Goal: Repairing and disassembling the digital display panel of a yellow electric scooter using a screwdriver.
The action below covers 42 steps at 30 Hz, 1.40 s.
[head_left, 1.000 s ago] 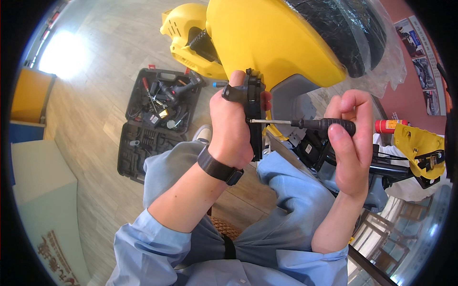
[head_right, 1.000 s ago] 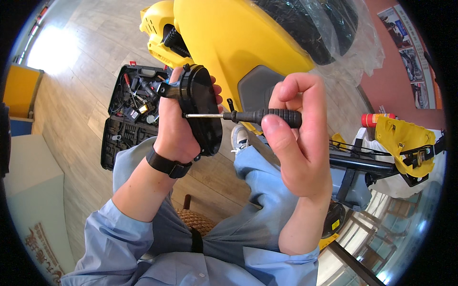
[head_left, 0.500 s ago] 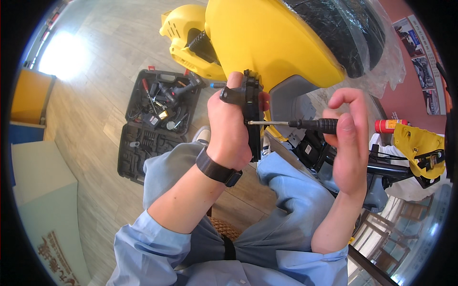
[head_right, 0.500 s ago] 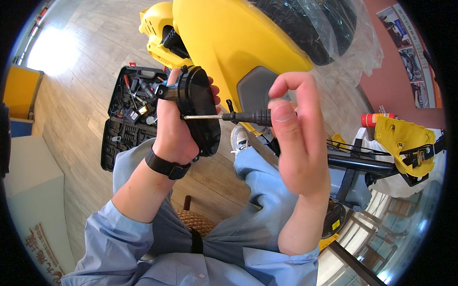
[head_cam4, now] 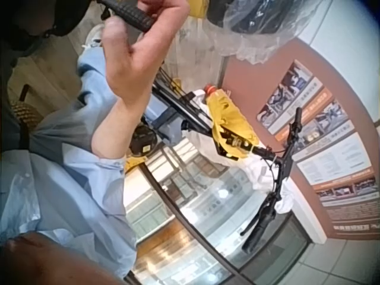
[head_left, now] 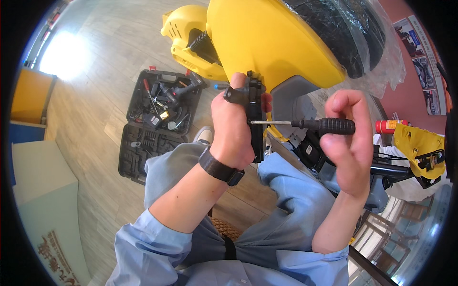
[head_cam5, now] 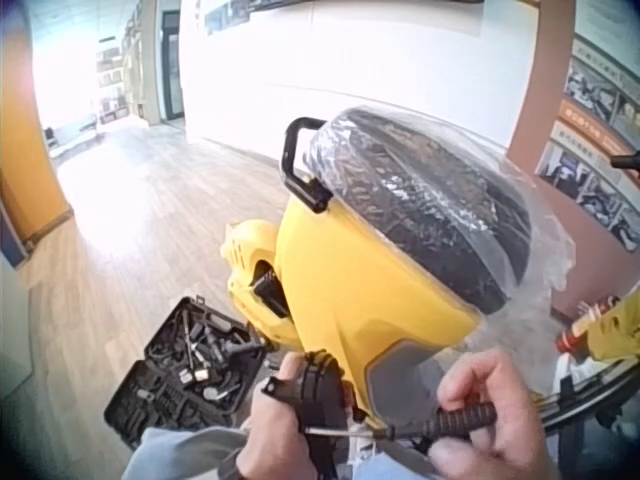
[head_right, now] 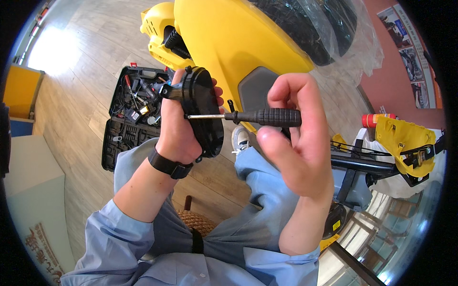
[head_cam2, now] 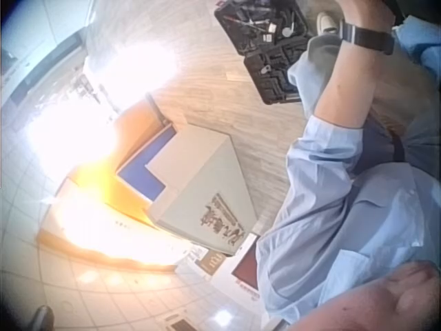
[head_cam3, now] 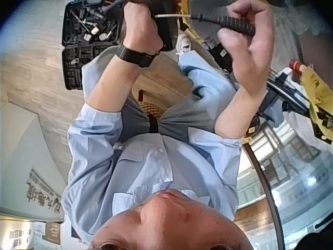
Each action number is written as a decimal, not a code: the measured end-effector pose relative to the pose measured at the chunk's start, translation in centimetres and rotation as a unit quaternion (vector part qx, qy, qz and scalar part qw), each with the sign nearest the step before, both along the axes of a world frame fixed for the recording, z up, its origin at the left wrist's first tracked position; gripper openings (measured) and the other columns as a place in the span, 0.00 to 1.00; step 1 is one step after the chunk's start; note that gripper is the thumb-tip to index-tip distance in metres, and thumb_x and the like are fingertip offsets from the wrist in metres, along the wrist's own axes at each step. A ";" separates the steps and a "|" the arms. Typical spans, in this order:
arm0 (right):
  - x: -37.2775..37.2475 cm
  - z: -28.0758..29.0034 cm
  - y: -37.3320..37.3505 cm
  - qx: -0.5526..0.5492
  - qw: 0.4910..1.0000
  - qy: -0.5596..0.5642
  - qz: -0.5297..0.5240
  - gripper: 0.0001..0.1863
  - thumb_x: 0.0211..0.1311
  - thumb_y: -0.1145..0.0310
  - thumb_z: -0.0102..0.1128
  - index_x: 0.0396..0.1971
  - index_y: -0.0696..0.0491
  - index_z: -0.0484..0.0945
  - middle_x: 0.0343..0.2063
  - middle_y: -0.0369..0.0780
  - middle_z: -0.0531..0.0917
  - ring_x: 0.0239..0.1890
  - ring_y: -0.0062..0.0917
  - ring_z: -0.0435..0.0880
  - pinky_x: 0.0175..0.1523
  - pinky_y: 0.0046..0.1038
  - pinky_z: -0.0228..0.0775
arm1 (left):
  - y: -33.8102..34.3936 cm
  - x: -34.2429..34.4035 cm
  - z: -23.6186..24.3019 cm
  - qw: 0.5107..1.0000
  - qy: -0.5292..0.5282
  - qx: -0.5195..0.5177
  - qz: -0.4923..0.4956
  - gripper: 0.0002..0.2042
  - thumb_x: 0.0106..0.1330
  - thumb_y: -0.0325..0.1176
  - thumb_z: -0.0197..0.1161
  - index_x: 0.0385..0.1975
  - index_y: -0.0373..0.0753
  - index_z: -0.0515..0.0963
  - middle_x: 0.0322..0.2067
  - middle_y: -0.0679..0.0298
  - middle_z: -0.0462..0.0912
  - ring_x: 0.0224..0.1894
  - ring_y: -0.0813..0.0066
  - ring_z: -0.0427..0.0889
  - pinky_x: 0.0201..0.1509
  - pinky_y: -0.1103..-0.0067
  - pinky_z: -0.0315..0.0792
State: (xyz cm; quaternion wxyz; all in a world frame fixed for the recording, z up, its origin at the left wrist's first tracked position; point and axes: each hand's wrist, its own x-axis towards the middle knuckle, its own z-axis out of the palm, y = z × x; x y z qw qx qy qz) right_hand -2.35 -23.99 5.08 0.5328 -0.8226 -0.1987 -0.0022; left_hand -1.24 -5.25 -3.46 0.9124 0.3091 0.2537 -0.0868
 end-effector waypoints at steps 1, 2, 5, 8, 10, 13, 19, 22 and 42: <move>0.0 0.1 -0.2 0.017 1.000 0.006 -0.002 0.13 0.66 0.66 0.53 0.46 0.56 0.71 0.41 0.35 0.72 0.38 0.16 0.69 0.43 0.19 0.62 | -0.1 0.0 0.0 1.000 0.003 0.006 -0.002 0.26 0.75 0.56 0.51 0.42 0.34 0.79 0.33 0.58 0.84 0.35 0.68 0.84 0.41 0.74 0.79; 0.0 0.1 -0.2 0.015 0.998 0.055 -0.019 0.13 0.64 0.68 0.53 0.46 0.56 0.71 0.41 0.35 0.72 0.38 0.17 0.69 0.44 0.19 0.62 | -0.1 -0.1 0.1 1.000 0.001 0.013 -0.005 0.26 0.75 0.56 0.51 0.42 0.34 0.79 0.33 0.58 0.84 0.35 0.68 0.84 0.41 0.74 0.79; -0.1 0.3 0.2 -0.025 0.985 0.152 -0.073 0.14 0.58 0.73 0.53 0.45 0.56 0.71 0.42 0.36 0.72 0.39 0.19 0.67 0.48 0.21 0.62 | -0.1 -0.1 0.1 1.000 -0.002 0.016 -0.012 0.26 0.75 0.56 0.51 0.43 0.35 0.80 0.33 0.58 0.85 0.35 0.68 0.84 0.41 0.74 0.79; -0.1 -0.4 1.4 0.080 0.996 0.005 -0.033 0.14 0.58 0.74 0.54 0.45 0.55 0.69 0.39 0.36 0.71 0.34 0.18 0.65 0.47 0.18 0.61 | -0.2 -0.1 0.2 1.000 0.000 0.015 -0.009 0.26 0.75 0.56 0.51 0.43 0.35 0.80 0.33 0.58 0.85 0.35 0.68 0.84 0.42 0.74 0.79; 0.1 -1.0 1.9 0.182 0.982 -0.038 -0.015 0.13 0.62 0.70 0.55 0.46 0.54 0.69 0.35 0.33 0.70 0.30 0.15 0.63 0.42 0.16 0.59 | -0.2 -0.1 0.1 1.000 0.011 0.000 -0.010 0.26 0.75 0.56 0.51 0.43 0.35 0.80 0.33 0.58 0.85 0.35 0.68 0.83 0.41 0.74 0.79; 0.0 -1.2 1.3 0.151 0.987 0.031 -0.046 0.12 0.66 0.66 0.56 0.46 0.53 0.69 0.28 0.29 0.67 0.25 0.10 0.60 0.33 0.13 0.53 | -0.2 0.0 0.0 1.000 0.013 -0.004 -0.008 0.26 0.75 0.56 0.51 0.44 0.35 0.80 0.34 0.58 0.85 0.35 0.69 0.83 0.41 0.75 0.78; -0.2 -1.5 0.2 0.054 0.993 0.036 -0.095 0.05 0.71 0.70 0.52 0.42 0.54 0.72 0.29 0.29 0.68 0.27 0.09 0.62 0.34 0.13 0.52 | -0.4 -0.1 -0.2 1.000 0.003 0.016 -0.004 0.26 0.75 0.56 0.51 0.44 0.36 0.80 0.34 0.58 0.85 0.35 0.70 0.83 0.40 0.75 0.78; 0.3 -2.2 0.7 0.116 0.992 -0.008 -0.055 0.09 0.70 0.65 0.53 0.42 0.55 0.72 0.33 0.32 0.69 0.31 0.12 0.64 0.40 0.13 0.57 | -0.4 -0.1 -0.1 1.000 0.004 0.021 -0.005 0.26 0.75 0.57 0.51 0.43 0.36 0.80 0.33 0.59 0.85 0.35 0.70 0.83 0.40 0.75 0.78; 0.1 -0.5 0.5 0.037 0.986 0.108 -0.118 0.18 0.56 0.67 0.56 0.46 0.55 0.68 0.33 0.33 0.70 0.32 0.13 0.66 0.38 0.17 0.58 | -0.4 0.0 0.3 0.999 0.017 -0.028 -0.009 0.26 0.75 0.57 0.51 0.43 0.36 0.80 0.33 0.59 0.85 0.36 0.69 0.83 0.43 0.76 0.78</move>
